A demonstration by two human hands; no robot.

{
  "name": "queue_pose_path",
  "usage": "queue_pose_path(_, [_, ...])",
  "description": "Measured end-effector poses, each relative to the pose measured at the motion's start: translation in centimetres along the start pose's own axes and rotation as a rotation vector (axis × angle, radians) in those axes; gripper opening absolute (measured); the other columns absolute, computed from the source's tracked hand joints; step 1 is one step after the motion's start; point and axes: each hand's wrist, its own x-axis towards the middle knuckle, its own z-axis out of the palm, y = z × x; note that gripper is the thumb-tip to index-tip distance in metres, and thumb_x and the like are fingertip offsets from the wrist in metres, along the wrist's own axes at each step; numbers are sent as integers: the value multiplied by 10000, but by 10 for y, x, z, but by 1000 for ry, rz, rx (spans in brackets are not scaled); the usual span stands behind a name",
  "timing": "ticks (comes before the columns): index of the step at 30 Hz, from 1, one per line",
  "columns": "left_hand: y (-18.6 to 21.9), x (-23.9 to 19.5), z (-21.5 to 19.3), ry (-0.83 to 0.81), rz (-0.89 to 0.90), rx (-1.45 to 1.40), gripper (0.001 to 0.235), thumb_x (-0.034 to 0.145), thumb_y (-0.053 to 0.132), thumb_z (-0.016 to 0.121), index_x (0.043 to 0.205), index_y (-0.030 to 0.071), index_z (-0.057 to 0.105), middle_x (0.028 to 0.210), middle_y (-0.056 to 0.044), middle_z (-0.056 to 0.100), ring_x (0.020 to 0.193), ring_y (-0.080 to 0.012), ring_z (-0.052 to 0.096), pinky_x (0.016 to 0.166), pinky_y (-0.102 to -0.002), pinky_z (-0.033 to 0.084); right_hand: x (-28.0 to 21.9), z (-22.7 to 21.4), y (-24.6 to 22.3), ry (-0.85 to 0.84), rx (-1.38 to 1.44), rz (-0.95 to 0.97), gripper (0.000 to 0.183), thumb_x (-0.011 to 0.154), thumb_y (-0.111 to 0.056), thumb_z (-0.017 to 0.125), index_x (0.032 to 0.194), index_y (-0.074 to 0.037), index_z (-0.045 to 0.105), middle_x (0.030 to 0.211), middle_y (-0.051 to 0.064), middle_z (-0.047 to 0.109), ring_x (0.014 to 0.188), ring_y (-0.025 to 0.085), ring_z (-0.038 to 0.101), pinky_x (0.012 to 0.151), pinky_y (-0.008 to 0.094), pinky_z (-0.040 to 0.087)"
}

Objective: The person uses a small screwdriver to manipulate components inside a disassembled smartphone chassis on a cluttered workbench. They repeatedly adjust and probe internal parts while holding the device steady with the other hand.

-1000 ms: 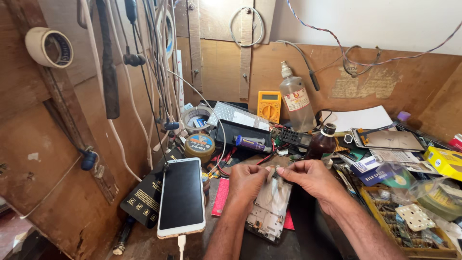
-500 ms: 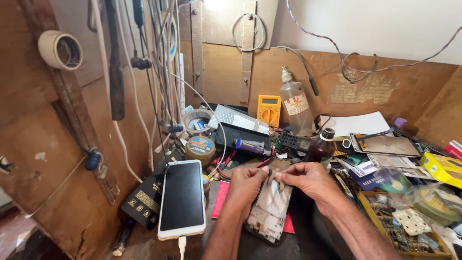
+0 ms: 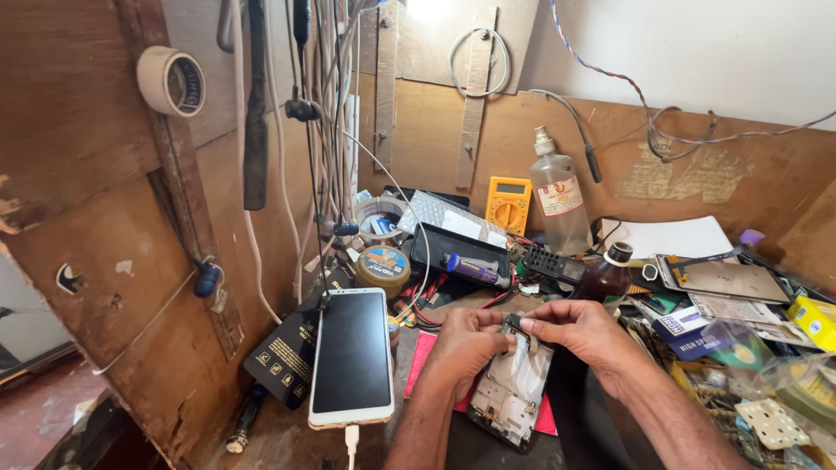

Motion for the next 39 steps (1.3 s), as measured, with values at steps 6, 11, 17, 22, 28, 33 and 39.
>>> queue_pose_path(6, [2,-2,1,-40,14,-21,542,736,-119,660,1274,-152,605,905,-116,768,735,-144,718,679,-256,589,5,7,-9,-7,-85,20,286,803,-313,844,908,-47,832,847,23,766,845,104,625,826,288,440])
queue_pose_path(11, [2,-4,2,-35,34,30,544,757,-103,668,1298,-114,613,889,-108,762,724,-125,705,660,-249,572,14,14,-16,-52,-98,92,310,791,-383,831,833,-75,826,815,27,776,808,120,633,801,312,446])
queue_pose_path(17, [-2,0,0,-40,39,25,573,761,-119,681,1325,-144,586,883,-105,742,724,-132,695,633,-250,566,29,20,-11,-32,-90,156,269,820,-311,832,752,-60,764,792,71,763,794,156,635,775,340,451])
queue_pose_path(22, [-4,4,2,55,31,133,774,710,-148,696,1438,-111,439,918,-114,744,726,-137,690,601,-260,541,38,23,2,-46,38,124,225,797,-221,851,710,-56,725,766,55,728,770,157,610,744,345,459])
queue_pose_path(28, [-2,1,0,-11,57,88,692,745,-115,705,1408,-129,504,934,-136,739,766,-138,700,666,-250,555,29,15,-7,-106,35,118,252,804,-281,845,742,-55,751,768,53,729,754,153,607,713,339,448])
queue_pose_path(33, [1,2,-6,-26,-8,-33,532,774,-127,684,1289,-108,550,992,-176,760,828,-160,716,758,-249,570,13,2,-16,-17,-46,70,277,830,-343,797,854,-68,819,813,25,778,776,120,648,756,296,472])
queue_pose_path(39, [3,3,-6,-54,-49,-77,444,774,-126,677,1215,-118,629,997,-135,767,856,-164,731,801,-272,583,5,-4,-4,52,-96,13,301,869,-333,785,890,-35,823,792,17,724,753,94,568,714,281,419])
